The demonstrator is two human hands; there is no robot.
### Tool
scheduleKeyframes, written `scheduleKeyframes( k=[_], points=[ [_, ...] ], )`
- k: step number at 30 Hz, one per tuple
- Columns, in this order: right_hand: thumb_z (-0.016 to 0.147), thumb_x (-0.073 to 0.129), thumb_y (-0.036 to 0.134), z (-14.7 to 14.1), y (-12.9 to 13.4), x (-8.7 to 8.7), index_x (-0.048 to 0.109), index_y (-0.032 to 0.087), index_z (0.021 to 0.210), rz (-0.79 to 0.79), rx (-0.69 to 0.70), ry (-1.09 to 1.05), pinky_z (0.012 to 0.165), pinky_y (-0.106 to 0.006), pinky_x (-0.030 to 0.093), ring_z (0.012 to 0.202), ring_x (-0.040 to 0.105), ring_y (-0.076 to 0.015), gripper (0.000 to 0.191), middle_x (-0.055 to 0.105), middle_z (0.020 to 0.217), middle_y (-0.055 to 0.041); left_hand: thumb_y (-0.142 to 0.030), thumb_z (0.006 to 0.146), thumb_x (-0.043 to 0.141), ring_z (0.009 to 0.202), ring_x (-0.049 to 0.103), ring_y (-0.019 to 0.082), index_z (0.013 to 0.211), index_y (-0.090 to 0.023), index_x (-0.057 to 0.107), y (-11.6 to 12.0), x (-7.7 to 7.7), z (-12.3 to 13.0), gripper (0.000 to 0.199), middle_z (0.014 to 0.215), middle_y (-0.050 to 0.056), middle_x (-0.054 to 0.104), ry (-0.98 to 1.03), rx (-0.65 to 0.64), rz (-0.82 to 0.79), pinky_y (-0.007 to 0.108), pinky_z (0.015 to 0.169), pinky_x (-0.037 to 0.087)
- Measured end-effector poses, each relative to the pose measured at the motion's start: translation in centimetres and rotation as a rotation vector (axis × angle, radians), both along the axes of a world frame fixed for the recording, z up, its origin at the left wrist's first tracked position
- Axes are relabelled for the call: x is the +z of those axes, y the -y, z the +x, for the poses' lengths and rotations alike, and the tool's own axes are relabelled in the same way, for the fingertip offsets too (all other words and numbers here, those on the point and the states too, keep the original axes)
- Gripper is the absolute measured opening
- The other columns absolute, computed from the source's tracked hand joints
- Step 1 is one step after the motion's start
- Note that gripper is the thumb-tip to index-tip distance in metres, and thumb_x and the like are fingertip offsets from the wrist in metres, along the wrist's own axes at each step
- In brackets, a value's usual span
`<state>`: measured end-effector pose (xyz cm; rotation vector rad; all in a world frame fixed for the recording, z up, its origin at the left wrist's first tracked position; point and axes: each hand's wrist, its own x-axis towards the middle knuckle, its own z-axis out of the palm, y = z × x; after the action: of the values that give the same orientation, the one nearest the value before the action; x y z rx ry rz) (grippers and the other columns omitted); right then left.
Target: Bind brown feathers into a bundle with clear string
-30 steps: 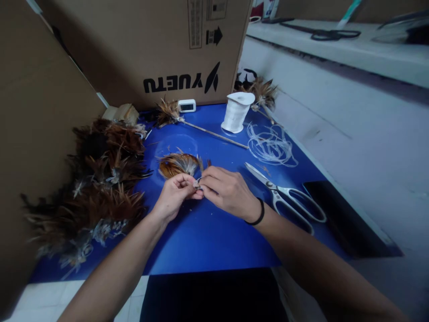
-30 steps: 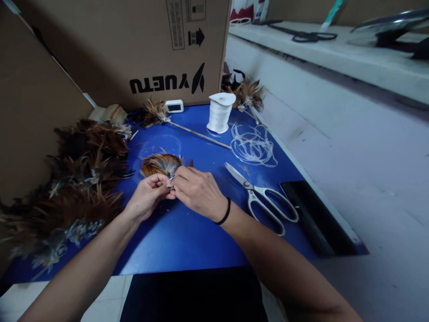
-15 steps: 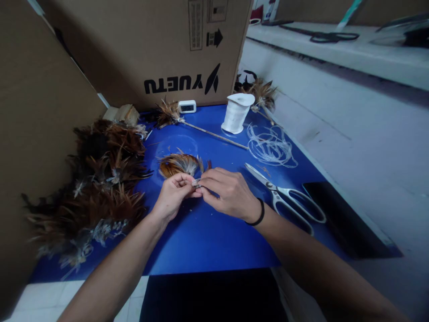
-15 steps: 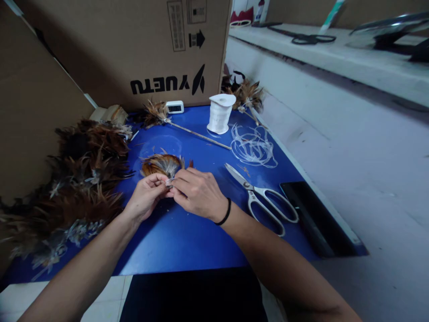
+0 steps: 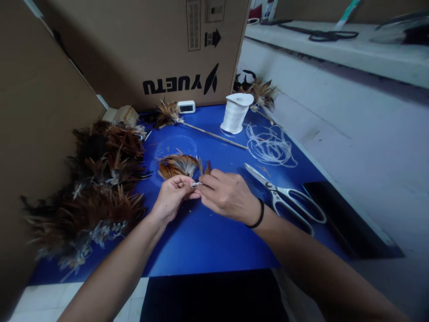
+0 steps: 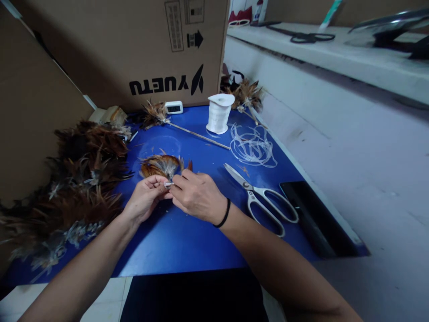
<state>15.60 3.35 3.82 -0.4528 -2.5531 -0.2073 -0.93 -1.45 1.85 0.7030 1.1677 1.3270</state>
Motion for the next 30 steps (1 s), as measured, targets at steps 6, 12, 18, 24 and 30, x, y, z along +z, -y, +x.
scheduleKeyframes(
  k=[6,12,18,24,30],
  points=[
    [0.086,0.047,0.020,-0.6,0.2,-0.9,0.066,0.017,0.084,-0.305,-0.066,-0.206,0.066,-0.027,0.042,0.080,0.056,-0.0146,0.020,0.064,0.087,-0.0046,-0.021,0.059,0.077,0.056,0.064,0.010,0.072,-0.011,0.061,-0.2,-0.4,0.0,0.023,0.062,0.002,0.065,-0.051,0.069,0.017,0.022,0.061,0.056],
    [0.078,0.057,0.017,-1.3,0.4,-0.8,0.067,0.019,0.087,-0.644,-0.101,-0.428,0.064,-0.024,0.043,0.065,0.053,-0.0094,0.014,0.061,0.079,-0.0008,-0.025,0.062,0.076,0.057,0.063,0.011,0.073,-0.012,0.060,-0.3,-0.4,0.0,0.023,0.065,0.000,0.065,-0.120,0.149,0.146,0.024,0.060,0.056],
    [0.078,0.060,0.023,-1.6,0.4,-0.7,0.066,0.018,0.081,-0.740,-0.149,-0.488,0.055,-0.022,0.038,0.056,0.046,-0.0078,0.009,0.057,0.070,0.0009,-0.026,0.063,0.075,0.058,0.063,0.012,0.072,-0.014,0.062,-0.1,-0.4,0.3,0.020,0.065,0.000,0.065,-0.230,0.181,0.239,0.026,0.060,0.055],
    [0.083,0.050,0.015,-1.6,0.4,-0.9,0.065,0.018,0.079,-0.545,-0.101,-0.441,0.067,-0.023,0.042,0.069,0.054,-0.0098,0.016,0.062,0.079,-0.0013,-0.026,0.066,0.072,0.057,0.063,0.013,0.073,-0.014,0.062,0.0,-0.4,0.4,0.017,0.065,0.000,0.066,-0.255,0.152,0.269,0.027,0.061,0.055],
    [0.088,0.043,0.018,-1.7,0.5,-1.1,0.060,0.015,0.078,-0.202,-0.186,-0.249,0.064,-0.025,0.041,0.077,0.057,-0.0145,0.019,0.062,0.083,-0.0067,-0.027,0.064,0.073,0.058,0.062,0.012,0.071,-0.015,0.062,0.0,-0.4,0.5,0.018,0.063,0.000,0.065,-0.321,0.161,0.276,0.025,0.060,0.053]
  ],
)
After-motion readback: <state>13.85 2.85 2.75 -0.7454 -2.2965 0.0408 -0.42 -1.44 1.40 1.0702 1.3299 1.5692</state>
